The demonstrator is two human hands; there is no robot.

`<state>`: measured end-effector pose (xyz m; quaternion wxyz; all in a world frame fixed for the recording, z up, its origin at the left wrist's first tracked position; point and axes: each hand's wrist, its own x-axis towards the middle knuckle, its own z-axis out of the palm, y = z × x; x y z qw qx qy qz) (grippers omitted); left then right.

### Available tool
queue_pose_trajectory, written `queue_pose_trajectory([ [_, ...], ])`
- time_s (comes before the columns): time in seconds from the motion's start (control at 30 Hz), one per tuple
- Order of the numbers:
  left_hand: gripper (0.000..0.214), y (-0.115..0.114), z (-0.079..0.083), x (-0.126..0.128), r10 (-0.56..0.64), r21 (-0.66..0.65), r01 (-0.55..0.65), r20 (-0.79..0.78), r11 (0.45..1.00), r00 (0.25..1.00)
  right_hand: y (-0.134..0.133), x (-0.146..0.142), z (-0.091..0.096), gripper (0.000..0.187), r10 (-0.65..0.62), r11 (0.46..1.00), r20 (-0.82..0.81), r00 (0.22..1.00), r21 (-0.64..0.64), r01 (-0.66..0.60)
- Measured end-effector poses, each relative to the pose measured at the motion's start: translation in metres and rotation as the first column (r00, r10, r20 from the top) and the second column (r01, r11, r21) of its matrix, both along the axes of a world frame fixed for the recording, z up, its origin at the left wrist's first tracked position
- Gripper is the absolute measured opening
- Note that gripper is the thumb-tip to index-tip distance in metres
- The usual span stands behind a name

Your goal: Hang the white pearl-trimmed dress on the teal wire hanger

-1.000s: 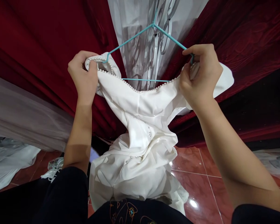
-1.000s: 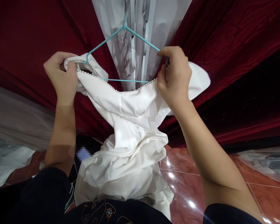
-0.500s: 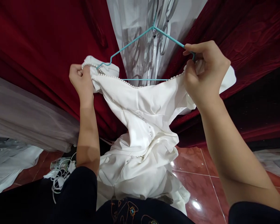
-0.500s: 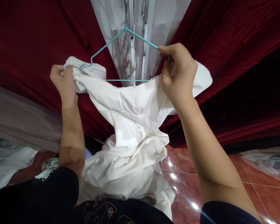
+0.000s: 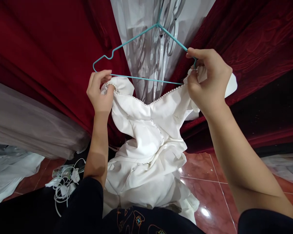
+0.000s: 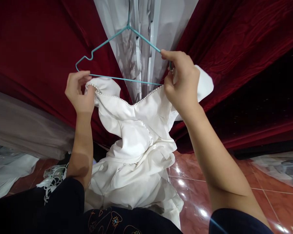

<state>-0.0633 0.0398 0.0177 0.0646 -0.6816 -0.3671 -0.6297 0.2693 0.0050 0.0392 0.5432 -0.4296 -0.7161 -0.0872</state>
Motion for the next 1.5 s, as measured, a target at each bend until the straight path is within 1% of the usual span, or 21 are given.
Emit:
queue_pose_trajectory([
  [0.03,0.045,0.003,0.006,0.003,-0.03,-0.012,0.029,-0.078,1.0,0.997,-0.001,0.0,0.0,0.074,0.012,1.0,0.008,1.0,0.01,-0.012],
  [0.1,0.046,0.011,0.013,0.007,-0.07,-0.108,0.045,-0.244,0.993,0.967,0.0,0.0,-0.002,0.075,0.047,0.998,-0.006,0.999,0.046,-0.046],
  [0.2,0.033,0.018,0.008,0.016,-0.088,-0.229,-0.004,-0.39,0.974,0.916,0.004,0.004,-0.003,0.064,0.078,0.993,-0.115,0.99,0.097,-0.067],
  [0.3,0.025,0.014,-0.004,0.024,-0.063,-0.237,-0.046,-0.436,0.97,0.898,0.011,0.015,-0.001,0.045,0.04,0.991,-0.258,0.965,0.137,-0.004],
  [0.37,0.025,0.008,-0.009,0.026,-0.054,-0.235,-0.06,-0.449,0.97,0.892,0.015,0.029,0.002,0.035,-0.032,0.986,-0.304,0.952,0.149,0.081],
  [0.5,0.027,-0.002,-0.005,0.022,-0.05,-0.231,-0.066,-0.462,0.971,0.886,0.027,0.078,0.001,0.027,-0.188,0.959,-0.324,0.927,0.145,0.245],
  [0.6,0.027,-0.006,0.0,0.019,-0.052,-0.24,-0.066,-0.453,0.969,0.89,0.03,0.11,-0.016,0.027,-0.283,0.942,-0.334,0.899,0.079,0.326],
  [0.67,0.029,-0.008,0.0,0.021,-0.064,-0.259,-0.06,-0.445,0.964,0.893,0.023,0.117,-0.037,0.028,-0.302,0.923,-0.367,0.88,0.117,0.366],
  [0.73,0.035,-0.011,-0.002,0.025,-0.076,-0.275,-0.053,-0.436,0.96,0.897,0.008,0.109,-0.06,0.026,-0.273,0.894,-0.423,0.864,0.22,0.39],
  [0.8,0.04,-0.013,-0.004,0.029,-0.091,-0.292,-0.043,-0.431,0.956,0.897,-0.013,0.091,-0.078,0.02,-0.266,0.914,-0.323,0.908,0.215,0.344],
  [0.87,0.045,-0.016,-0.006,0.034,-0.115,-0.311,-0.027,-0.429,0.95,0.896,-0.033,0.069,-0.085,0.02,-0.218,0.945,-0.195,0.956,0.202,0.257],
  [0.9,0.046,-0.017,-0.007,0.036,-0.129,-0.321,-0.018,-0.429,0.947,0.894,-0.04,0.057,-0.083,0.023,-0.168,0.953,-0.134,0.977,0.23,0.196],
  [0.97,0.049,-0.018,-0.007,0.039,-0.151,-0.331,0.002,-0.425,0.944,0.893,-0.045,0.035,-0.071,0.033,-0.062,0.971,-0.06,0.996,0.226,0.074],
  [1.0,0.051,-0.018,-0.007,0.04,-0.161,-0.332,0.013,-0.423,0.943,0.892,-0.044,0.025,-0.063,0.036,-0.008,0.981,-0.045,0.999,0.192,0.016],
  [1.07,0.053,-0.019,-0.008,0.04,-0.185,-0.321,0.046,-0.418,0.946,0.89,-0.036,0.008,-0.049,0.037,0.079,0.995,-0.039,0.996,0.065,-0.076],
  [1.13,0.055,-0.02,-0.01,0.038,-0.22,-0.299,0.095,-0.416,0.949,0.882,-0.026,-0.003,-0.042,0.033,0.115,0.993,-0.035,0.993,-0.031,-0.116],
  [1.2,0.053,-0.024,-0.015,0.033,-0.209,-0.252,0.115,-0.388,0.961,0.898,-0.017,-0.008,-0.043,0.03,0.107,0.993,-0.035,0.994,-0.049,-0.108],
  [1.3,0.038,-0.038,-0.026,0.022,-0.053,-0.115,0.028,-0.221,0.993,0.974,-0.012,-0.007,-0.048,0.027,0.092,0.995,-0.056,0.994,-0.031,-0.093],
  [1.37,0.032,-0.047,-0.036,0.011,0.038,-0.088,-0.044,-0.067,0.995,0.997,-0.012,-0.004,-0.049,0.024,0.095,0.995,-0.058,0.994,-0.037,-0.097],
  [1.43,0.028,-0.05,-0.044,-0.004,0.056,-0.194,-0.041,0.072,0.98,0.996,-0.013,-0.003,-0.047,0.02,0.105,0.993,-0.062,0.993,-0.055,-0.109],
  [1.5,0.022,-0.041,-0.049,-0.021,0.063,-0.33,0.013,0.217,0.944,0.974,-0.014,-0.002,-0.044,0.018,0.109,0.991,-0.066,0.992,-0.07,-0.114],
])
